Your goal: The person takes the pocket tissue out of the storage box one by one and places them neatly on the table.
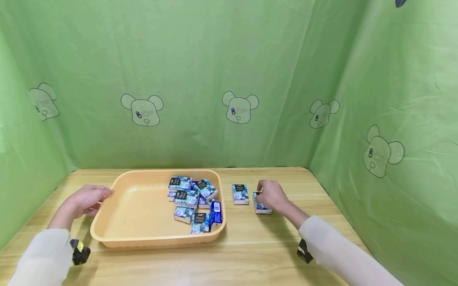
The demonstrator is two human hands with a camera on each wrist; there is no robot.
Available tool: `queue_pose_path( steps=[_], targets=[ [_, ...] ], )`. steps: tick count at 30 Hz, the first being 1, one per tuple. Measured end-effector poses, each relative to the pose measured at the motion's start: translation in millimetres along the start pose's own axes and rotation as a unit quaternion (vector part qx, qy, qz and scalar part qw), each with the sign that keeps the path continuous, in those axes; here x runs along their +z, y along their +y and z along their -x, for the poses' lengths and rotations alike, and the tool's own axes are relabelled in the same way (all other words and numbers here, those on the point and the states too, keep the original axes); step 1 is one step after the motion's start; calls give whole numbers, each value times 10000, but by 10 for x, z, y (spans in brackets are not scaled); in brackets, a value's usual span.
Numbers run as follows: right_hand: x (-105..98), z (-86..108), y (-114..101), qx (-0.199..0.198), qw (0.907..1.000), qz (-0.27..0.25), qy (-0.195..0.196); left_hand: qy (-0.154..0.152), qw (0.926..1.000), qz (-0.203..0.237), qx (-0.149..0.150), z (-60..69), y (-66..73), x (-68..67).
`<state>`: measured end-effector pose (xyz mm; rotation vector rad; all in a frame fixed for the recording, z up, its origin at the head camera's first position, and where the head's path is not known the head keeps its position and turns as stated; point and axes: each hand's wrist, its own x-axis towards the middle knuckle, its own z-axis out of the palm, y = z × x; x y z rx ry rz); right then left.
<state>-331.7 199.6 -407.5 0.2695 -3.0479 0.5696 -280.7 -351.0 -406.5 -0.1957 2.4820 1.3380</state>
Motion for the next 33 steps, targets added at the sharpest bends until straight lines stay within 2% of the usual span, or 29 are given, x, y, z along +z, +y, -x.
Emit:
queue_pose_path(
  steps=[6,11,23,33],
  targets=[
    [-27,72,-51,102,9962,484,-723,14,10000,19,15,-2,-8,-2],
    [-24,110,-75,95,9938,517,-984,36,10000,3,-3,-12,-17,-5],
    [28,90,-75,119,9954,476,-818,55,10000,-39,-18,-4,0,-8],
    [126,-19,-82,66,9981,386,-472,69,10000,-57,10,-9,-15,-13]
  ],
)
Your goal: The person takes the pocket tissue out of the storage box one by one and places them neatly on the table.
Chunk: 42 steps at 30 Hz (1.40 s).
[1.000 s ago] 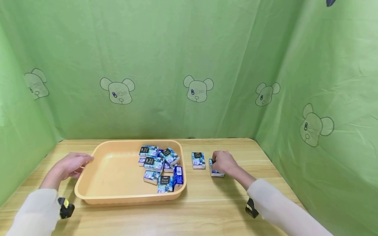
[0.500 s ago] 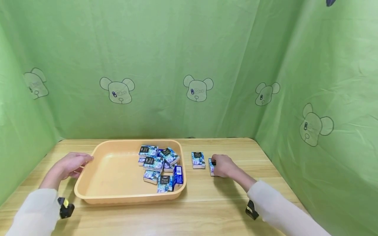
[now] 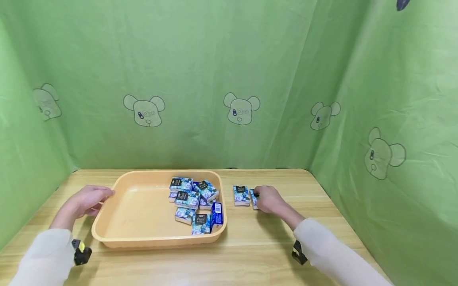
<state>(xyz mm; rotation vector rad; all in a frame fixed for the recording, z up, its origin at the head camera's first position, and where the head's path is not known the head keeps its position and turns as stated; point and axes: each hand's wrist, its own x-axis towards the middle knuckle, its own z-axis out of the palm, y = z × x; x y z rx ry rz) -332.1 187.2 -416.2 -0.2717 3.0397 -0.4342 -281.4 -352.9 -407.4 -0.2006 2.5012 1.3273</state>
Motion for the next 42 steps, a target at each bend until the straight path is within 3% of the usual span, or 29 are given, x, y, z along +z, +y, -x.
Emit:
queue_pose_path(
  steps=[26,42],
  targets=[
    [25,-85,-59,266,9995,-152,41,-97,9999,82,28,-5,35,25],
    [47,-91,-57,231,9995,-228,42,-63,9999,104,4,-10,-20,15]
  ],
)
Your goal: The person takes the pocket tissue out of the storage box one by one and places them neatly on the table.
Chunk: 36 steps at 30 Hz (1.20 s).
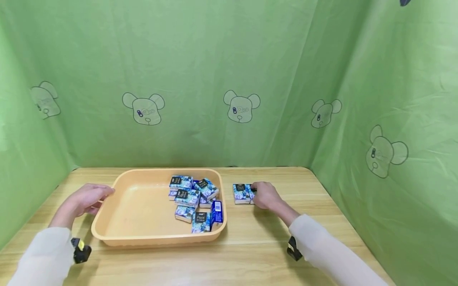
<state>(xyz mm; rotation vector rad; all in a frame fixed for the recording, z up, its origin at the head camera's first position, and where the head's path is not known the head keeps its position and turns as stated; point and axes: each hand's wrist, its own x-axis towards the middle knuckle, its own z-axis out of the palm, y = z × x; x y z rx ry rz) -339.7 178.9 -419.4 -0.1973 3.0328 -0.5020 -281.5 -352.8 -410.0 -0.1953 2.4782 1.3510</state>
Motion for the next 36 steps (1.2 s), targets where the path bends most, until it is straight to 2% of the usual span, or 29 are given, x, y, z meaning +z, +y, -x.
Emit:
queue_pose_path(
  steps=[11,20,25,32,36],
  targets=[
    [-46,-12,-6,106,9998,18,-157,-18,10000,-12,16,13,7,3],
    [-170,-52,-92,-70,10000,-34,-16,-33,10000,-59,43,6,19,-7],
    [-215,-58,-255,-88,9997,-210,-75,-24,10000,-32,36,13,14,-12],
    [-232,4,-621,-515,9984,-109,211,-23,10000,-31,29,27,15,0],
    [-220,53,-845,-702,9973,-98,204,-4,10000,-34,28,25,17,1]
  ],
)
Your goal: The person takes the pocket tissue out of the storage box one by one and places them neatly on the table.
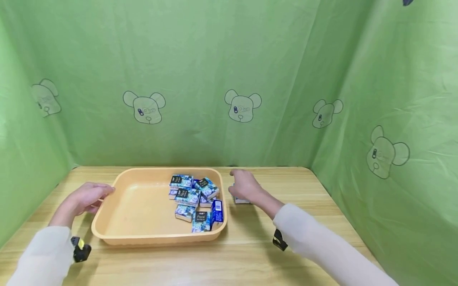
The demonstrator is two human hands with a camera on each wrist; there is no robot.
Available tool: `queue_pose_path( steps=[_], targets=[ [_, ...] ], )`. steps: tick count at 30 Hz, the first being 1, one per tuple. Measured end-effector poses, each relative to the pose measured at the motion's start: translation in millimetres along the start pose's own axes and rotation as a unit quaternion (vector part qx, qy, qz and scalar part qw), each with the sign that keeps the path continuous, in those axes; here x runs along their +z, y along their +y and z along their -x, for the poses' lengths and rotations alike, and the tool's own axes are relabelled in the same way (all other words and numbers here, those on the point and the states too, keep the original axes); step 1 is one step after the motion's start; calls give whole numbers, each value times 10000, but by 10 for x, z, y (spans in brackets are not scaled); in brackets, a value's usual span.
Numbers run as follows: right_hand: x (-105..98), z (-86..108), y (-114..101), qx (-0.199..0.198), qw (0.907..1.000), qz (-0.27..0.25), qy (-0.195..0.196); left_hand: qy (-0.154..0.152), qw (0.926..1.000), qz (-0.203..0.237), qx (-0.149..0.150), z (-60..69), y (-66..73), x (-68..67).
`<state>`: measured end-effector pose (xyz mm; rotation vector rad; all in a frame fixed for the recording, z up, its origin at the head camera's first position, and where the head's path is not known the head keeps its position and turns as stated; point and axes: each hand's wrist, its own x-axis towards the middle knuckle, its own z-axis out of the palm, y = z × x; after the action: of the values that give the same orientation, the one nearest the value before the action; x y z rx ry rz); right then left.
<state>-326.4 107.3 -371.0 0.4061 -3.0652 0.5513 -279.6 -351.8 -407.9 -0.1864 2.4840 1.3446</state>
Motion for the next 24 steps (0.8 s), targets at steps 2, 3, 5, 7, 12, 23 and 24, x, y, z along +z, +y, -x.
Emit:
queue_pose_path(
  steps=[2,3,5,7,12,23,24],
  targets=[
    [16,8,-110,-67,9999,-71,-53,7,10000,6,4,-1,3,-4],
    [31,13,-162,-96,9999,-112,-84,13,10000,8,3,-1,3,-4],
    [70,18,-261,-236,9994,-233,-111,17,10000,10,-4,-4,-1,-3],
    [114,25,-355,-412,9985,-332,-127,14,10000,8,3,-6,-6,-1],
    [249,42,-566,-793,9964,-265,-100,10,10000,24,27,-9,-15,1],
    [509,96,-864,-1133,9930,201,-246,13,10000,57,31,-5,-30,0],
    [525,103,-880,-1130,9928,273,-277,17,10000,65,28,-5,-32,4]
  ],
)
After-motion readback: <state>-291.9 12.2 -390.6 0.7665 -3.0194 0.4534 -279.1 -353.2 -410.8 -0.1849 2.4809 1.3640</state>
